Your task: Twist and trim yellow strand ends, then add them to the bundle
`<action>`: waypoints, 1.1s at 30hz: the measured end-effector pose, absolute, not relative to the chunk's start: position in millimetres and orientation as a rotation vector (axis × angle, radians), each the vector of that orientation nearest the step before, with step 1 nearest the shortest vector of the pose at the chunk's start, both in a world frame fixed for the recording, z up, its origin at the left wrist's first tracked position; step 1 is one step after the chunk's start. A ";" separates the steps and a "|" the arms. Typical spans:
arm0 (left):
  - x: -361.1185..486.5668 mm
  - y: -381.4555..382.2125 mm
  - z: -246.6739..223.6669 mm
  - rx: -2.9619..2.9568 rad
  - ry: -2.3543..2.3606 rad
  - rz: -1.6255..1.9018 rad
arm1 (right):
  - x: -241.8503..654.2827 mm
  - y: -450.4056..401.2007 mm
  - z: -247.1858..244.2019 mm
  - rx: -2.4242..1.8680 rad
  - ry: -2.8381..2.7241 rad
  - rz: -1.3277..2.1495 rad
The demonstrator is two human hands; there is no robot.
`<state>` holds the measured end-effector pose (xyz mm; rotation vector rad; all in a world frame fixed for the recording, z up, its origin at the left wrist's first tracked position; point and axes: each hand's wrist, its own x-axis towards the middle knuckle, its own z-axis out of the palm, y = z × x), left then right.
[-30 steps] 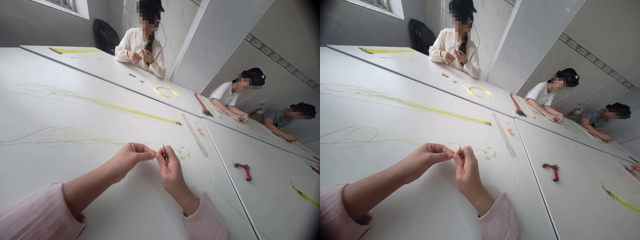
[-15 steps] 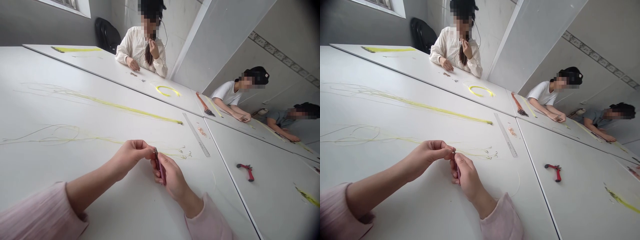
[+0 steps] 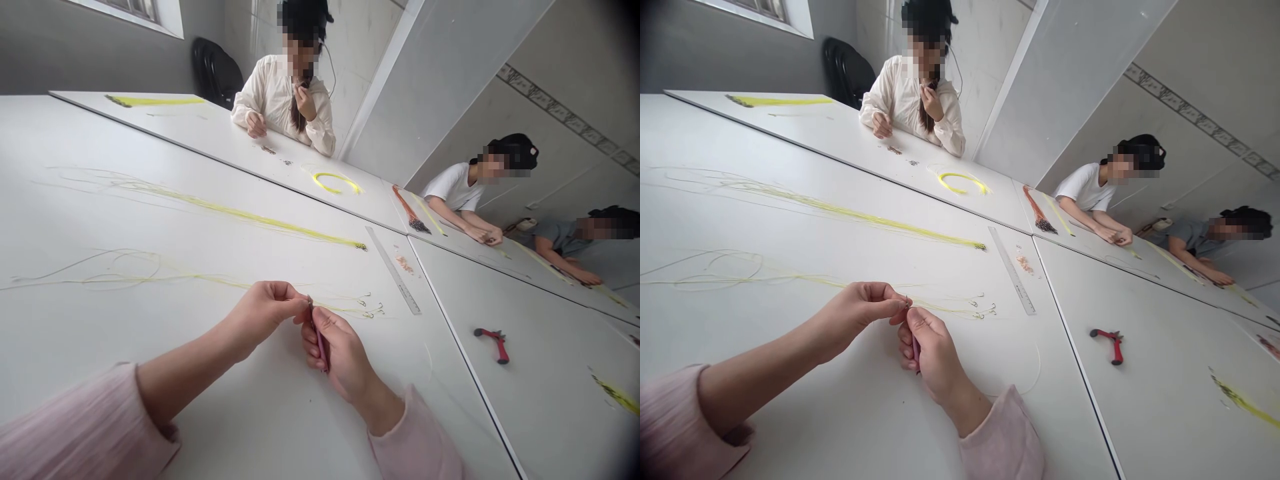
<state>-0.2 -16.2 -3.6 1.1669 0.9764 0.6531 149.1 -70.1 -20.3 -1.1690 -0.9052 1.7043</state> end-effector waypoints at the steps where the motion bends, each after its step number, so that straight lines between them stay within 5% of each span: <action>1: -0.3 -16.0 -4.0 1.167 0.979 0.653 | 149.2 -70.1 -19.9 -1.165 -0.904 1.708; 33: -1.6 -14.7 -7.5 1.206 0.936 0.599 | 154.9 -67.0 -16.4 -1.295 -1.000 1.680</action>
